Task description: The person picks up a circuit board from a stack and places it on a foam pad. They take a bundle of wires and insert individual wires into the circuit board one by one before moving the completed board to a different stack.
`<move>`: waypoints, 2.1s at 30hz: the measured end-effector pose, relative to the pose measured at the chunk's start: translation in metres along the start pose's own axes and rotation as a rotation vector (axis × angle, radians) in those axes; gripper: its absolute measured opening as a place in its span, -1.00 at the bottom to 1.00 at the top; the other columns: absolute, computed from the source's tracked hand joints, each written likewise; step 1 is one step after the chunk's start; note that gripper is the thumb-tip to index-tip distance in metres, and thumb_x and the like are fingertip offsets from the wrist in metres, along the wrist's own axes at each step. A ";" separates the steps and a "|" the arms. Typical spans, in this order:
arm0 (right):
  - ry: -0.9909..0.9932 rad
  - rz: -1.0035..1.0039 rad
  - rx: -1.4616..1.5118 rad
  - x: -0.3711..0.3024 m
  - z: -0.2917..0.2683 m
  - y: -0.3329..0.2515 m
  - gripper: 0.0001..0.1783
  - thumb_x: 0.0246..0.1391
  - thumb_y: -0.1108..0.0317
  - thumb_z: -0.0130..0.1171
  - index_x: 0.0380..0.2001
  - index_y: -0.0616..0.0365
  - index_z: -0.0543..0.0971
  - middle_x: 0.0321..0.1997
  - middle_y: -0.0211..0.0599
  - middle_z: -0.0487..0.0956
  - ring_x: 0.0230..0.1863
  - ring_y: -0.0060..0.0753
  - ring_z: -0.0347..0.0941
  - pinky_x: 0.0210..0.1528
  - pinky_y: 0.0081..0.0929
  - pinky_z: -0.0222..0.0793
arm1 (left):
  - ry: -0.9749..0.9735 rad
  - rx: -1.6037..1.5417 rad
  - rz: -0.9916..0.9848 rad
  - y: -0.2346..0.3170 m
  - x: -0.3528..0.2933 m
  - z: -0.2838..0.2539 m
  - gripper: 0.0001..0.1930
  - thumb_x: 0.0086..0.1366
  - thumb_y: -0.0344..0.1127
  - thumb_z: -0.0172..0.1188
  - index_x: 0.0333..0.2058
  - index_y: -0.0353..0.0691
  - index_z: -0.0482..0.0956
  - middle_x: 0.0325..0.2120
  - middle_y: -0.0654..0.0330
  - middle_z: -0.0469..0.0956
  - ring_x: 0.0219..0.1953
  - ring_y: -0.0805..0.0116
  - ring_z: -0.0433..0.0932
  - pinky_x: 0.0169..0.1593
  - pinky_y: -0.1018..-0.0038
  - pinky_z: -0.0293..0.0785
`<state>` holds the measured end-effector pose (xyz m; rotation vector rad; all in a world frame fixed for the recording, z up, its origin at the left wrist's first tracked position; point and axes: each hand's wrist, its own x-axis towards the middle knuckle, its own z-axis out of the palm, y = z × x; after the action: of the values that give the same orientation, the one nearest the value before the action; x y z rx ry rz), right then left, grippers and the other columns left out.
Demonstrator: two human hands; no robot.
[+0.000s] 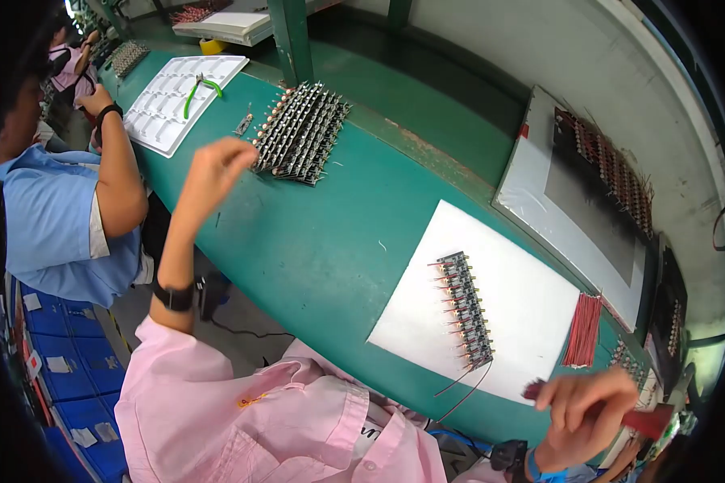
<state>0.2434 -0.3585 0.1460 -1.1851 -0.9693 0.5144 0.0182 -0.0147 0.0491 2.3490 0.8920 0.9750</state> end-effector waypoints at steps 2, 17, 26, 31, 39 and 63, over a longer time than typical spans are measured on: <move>0.024 -0.013 -0.006 -0.025 -0.019 0.004 -0.54 0.09 0.06 -0.37 -0.68 0.21 0.22 -0.94 -0.50 0.05 -0.93 -0.64 -0.05 -0.73 -0.56 0.18 | -0.006 0.230 -0.106 -0.044 0.009 -0.014 -0.88 -0.05 -0.40 0.07 -0.52 -0.33 0.46 -0.63 0.06 0.44 -0.54 0.15 0.42 -0.43 0.40 0.32; 0.424 0.089 -0.064 -0.090 -0.043 0.033 -0.62 0.12 0.13 -0.40 -0.67 0.11 0.16 -0.91 -0.53 -0.01 -0.92 -0.70 -0.14 -0.73 -0.69 0.03 | -0.076 0.364 -0.130 -0.091 0.032 0.010 -0.87 -0.06 -0.36 0.10 -0.52 -0.30 0.48 -0.33 0.06 0.37 -0.23 0.15 0.34 -0.19 0.40 0.26; 0.312 0.184 0.264 -0.096 -0.054 0.026 -0.65 0.02 0.19 -0.14 -0.68 0.21 0.35 -0.67 -0.24 0.42 -0.59 -0.46 0.33 -0.52 -0.48 0.20 | -0.244 0.236 -0.132 -0.106 0.037 0.009 -0.87 -0.04 -0.39 0.10 -0.50 -0.32 0.49 -0.13 0.01 0.29 -0.07 0.16 0.27 -0.08 0.44 0.21; 0.438 0.125 0.077 -0.097 -0.049 0.037 -0.67 0.08 0.18 -0.29 -0.64 0.16 0.24 -0.83 -0.45 0.13 -0.81 -0.65 0.02 -0.65 -0.65 0.09 | -0.284 0.118 -0.175 -0.113 0.041 0.007 -0.87 -0.07 -0.39 0.12 -0.51 -0.32 0.50 -0.13 0.03 0.31 -0.09 0.16 0.30 -0.11 0.43 0.24; 0.448 0.102 -0.030 -0.096 -0.046 0.045 -0.64 0.12 0.14 -0.39 -0.65 0.11 0.17 -0.90 -0.52 0.00 -0.91 -0.70 -0.12 -0.72 -0.70 0.04 | -0.255 0.037 -0.224 -0.109 0.039 -0.003 -0.84 -0.02 -0.37 0.09 -0.54 -0.38 0.48 -0.14 0.06 0.33 -0.16 0.28 0.33 -0.11 0.46 0.22; 0.269 0.077 0.094 -0.096 -0.048 0.055 -0.58 0.08 0.14 -0.27 -0.67 0.26 0.28 -0.94 -0.50 0.03 -0.91 -0.66 -0.09 -0.72 -0.57 0.10 | -0.283 -0.072 0.185 0.042 0.039 0.091 -0.88 -0.09 -0.38 0.08 -0.61 -0.34 0.47 -0.24 0.09 0.39 -0.05 0.14 0.24 -0.03 0.34 0.10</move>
<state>0.2419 -0.4403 0.0575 -1.1754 -0.6645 0.4430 0.1235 -0.0296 0.0333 2.4599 0.5309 0.7032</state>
